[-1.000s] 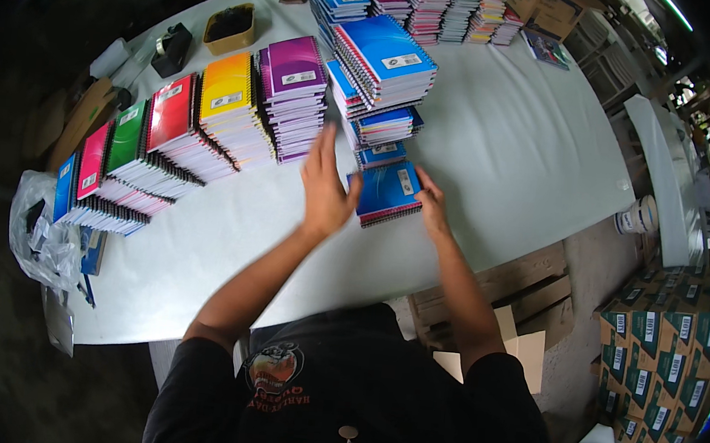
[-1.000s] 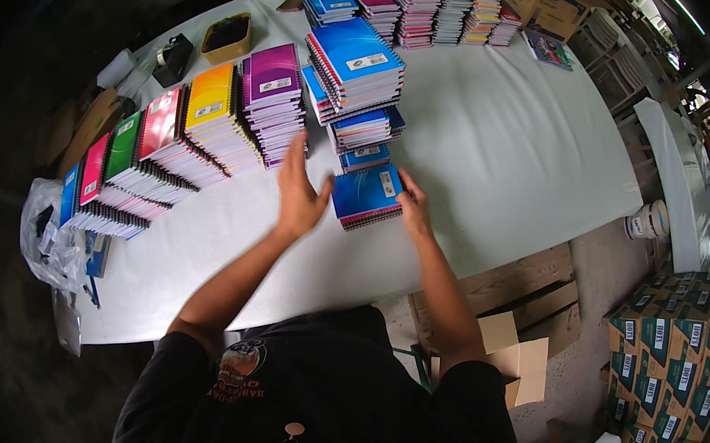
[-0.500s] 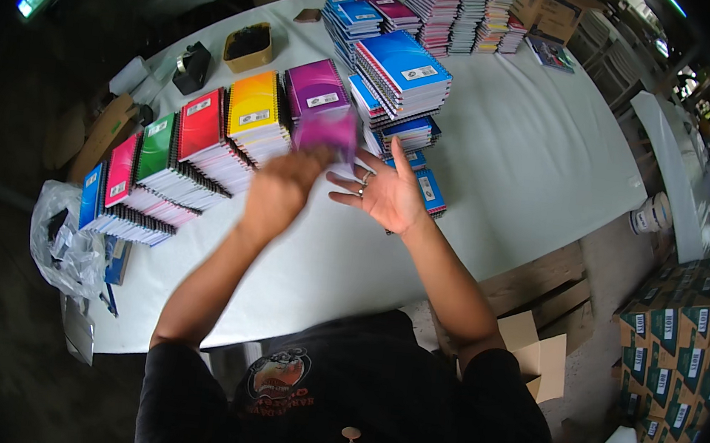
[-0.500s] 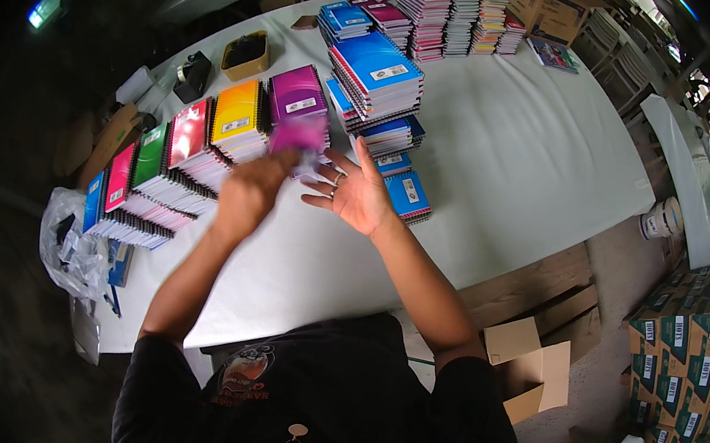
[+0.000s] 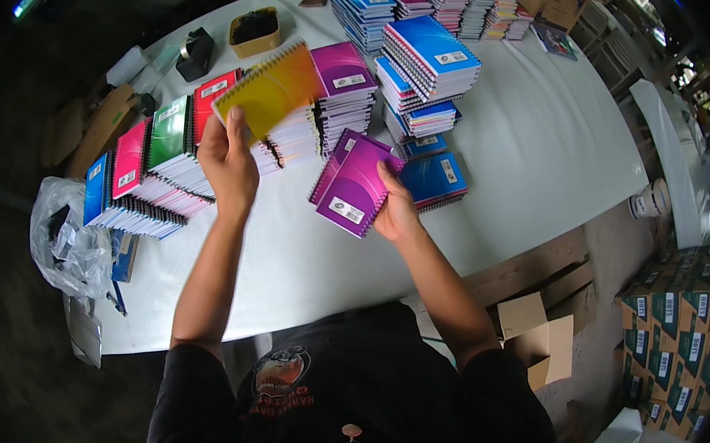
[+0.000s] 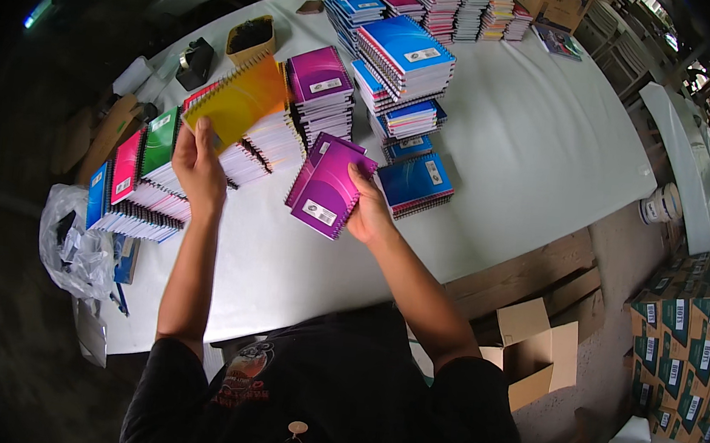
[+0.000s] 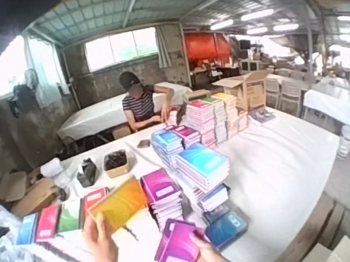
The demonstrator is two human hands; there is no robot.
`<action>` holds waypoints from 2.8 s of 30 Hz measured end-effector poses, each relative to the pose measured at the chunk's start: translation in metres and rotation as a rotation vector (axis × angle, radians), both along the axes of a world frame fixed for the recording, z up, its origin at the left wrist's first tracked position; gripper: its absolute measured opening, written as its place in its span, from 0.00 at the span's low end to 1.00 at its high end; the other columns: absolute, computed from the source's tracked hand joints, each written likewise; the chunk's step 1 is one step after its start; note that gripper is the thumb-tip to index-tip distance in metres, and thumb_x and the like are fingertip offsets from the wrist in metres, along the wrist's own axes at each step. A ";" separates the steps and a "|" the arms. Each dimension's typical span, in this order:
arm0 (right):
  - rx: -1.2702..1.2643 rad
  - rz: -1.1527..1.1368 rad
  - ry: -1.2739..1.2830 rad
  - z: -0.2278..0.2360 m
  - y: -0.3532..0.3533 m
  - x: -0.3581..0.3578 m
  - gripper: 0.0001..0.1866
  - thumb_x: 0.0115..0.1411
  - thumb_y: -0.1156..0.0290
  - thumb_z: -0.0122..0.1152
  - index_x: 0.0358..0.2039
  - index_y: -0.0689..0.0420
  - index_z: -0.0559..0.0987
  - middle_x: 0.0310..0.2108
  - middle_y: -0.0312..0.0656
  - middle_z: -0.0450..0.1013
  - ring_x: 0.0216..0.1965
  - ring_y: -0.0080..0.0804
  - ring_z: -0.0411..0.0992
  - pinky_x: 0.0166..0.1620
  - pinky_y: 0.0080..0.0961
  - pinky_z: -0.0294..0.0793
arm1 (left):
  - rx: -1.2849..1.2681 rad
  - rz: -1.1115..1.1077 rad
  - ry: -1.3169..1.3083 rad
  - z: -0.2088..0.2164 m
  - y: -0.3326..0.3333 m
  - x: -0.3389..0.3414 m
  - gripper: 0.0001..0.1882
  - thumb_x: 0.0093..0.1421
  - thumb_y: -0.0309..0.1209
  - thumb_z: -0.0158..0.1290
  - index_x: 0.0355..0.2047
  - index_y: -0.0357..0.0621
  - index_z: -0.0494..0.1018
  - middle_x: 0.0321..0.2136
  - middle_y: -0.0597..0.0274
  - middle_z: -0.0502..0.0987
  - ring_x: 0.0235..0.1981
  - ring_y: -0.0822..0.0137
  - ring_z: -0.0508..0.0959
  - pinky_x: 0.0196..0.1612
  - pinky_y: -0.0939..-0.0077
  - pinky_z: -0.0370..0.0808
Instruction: The person stands at a table covered with stacks of colorful spiral-bound notebooks. They repeatedly pick up individual notebooks from various piles, briefly inspect them, and place them onto a new stack in the center of the table. The person continues this process, sorting through different colors and sizes of notebooks.
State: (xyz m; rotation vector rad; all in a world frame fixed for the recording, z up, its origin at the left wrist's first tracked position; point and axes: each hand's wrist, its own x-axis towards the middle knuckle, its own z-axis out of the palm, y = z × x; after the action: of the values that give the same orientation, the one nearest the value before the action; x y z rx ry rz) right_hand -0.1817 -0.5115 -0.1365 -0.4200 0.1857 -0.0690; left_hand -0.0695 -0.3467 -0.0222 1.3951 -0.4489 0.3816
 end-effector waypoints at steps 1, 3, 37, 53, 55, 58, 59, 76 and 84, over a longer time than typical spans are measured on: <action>0.007 -0.033 -0.021 0.001 0.007 0.001 0.26 0.62 0.57 0.49 0.55 0.59 0.62 0.51 0.43 0.66 0.52 0.34 0.65 0.55 0.33 0.65 | 0.140 0.098 0.157 -0.001 0.004 -0.020 0.08 0.61 0.29 0.48 0.26 0.39 0.69 0.21 0.70 0.70 0.22 0.82 0.64 0.26 0.86 0.61; 0.058 -0.076 -0.180 0.002 0.032 0.002 0.27 0.59 0.57 0.54 0.54 0.58 0.62 0.49 0.42 0.66 0.51 0.33 0.66 0.55 0.32 0.65 | 0.231 0.068 0.183 -0.073 0.009 -0.042 0.11 0.52 0.31 0.58 0.29 0.39 0.68 0.28 0.63 0.71 0.32 0.70 0.69 0.39 0.76 0.67; -0.114 0.104 0.068 -0.004 0.123 0.003 0.29 0.54 0.55 0.60 0.50 0.58 0.65 0.44 0.41 0.69 0.44 0.30 0.69 0.47 0.32 0.72 | 1.123 -0.240 -0.666 -0.034 0.124 -0.085 0.12 0.47 0.29 0.58 0.34 0.46 0.77 0.36 0.63 0.75 0.37 0.66 0.74 0.37 0.69 0.71; -0.157 0.240 0.061 0.000 0.132 0.006 0.22 0.56 0.59 0.57 0.46 0.60 0.69 0.40 0.42 0.72 0.40 0.31 0.72 0.44 0.29 0.73 | 1.108 -0.265 -0.494 -0.041 0.151 -0.088 0.17 0.44 0.26 0.59 0.38 0.46 0.75 0.44 0.56 0.72 0.47 0.58 0.69 0.51 0.60 0.63; -0.133 0.270 0.101 -0.011 0.123 0.007 0.21 0.56 0.60 0.56 0.45 0.61 0.70 0.39 0.44 0.72 0.39 0.33 0.73 0.44 0.30 0.73 | 1.072 -0.033 -0.375 -0.040 0.168 -0.047 0.27 0.43 0.26 0.60 0.47 0.47 0.70 0.49 0.52 0.69 0.51 0.54 0.67 0.54 0.59 0.60; 0.039 0.313 0.136 0.002 0.127 0.001 0.20 0.55 0.62 0.54 0.45 0.62 0.71 0.39 0.47 0.73 0.39 0.36 0.73 0.44 0.32 0.73 | 1.220 0.522 -0.467 -0.007 0.215 0.037 0.33 0.45 0.25 0.57 0.54 0.46 0.63 0.57 0.51 0.62 0.56 0.52 0.62 0.54 0.57 0.59; 0.101 0.314 0.106 0.005 0.129 -0.001 0.20 0.55 0.62 0.54 0.45 0.62 0.71 0.39 0.48 0.73 0.39 0.36 0.73 0.44 0.32 0.73 | 1.347 0.566 -0.437 -0.014 0.235 0.054 0.29 0.48 0.26 0.56 0.53 0.46 0.65 0.55 0.53 0.64 0.55 0.55 0.64 0.54 0.58 0.59; -0.926 -0.032 -0.207 -0.018 0.114 -0.019 0.30 0.45 0.71 0.69 0.49 0.60 0.68 0.42 0.40 0.70 0.43 0.28 0.69 0.49 0.26 0.67 | 0.495 -0.447 0.292 -0.106 0.133 -0.088 0.42 0.42 0.21 0.56 0.59 0.39 0.51 0.56 0.51 0.58 0.58 0.59 0.59 0.59 0.68 0.54; -1.180 0.002 -0.317 -0.068 0.104 -0.024 0.40 0.34 0.62 0.78 0.47 0.58 0.67 0.45 0.40 0.68 0.46 0.28 0.67 0.50 0.26 0.66 | 0.207 -0.503 0.489 -0.178 0.114 -0.100 0.39 0.39 0.20 0.58 0.54 0.44 0.57 0.47 0.60 0.63 0.50 0.67 0.65 0.53 0.74 0.63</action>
State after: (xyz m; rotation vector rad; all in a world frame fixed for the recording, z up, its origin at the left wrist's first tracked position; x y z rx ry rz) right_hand -0.2058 -0.4076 -0.2047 -1.5720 -0.1972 -0.2437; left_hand -0.1695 -0.2324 -0.1998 1.4571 -0.4208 -0.4201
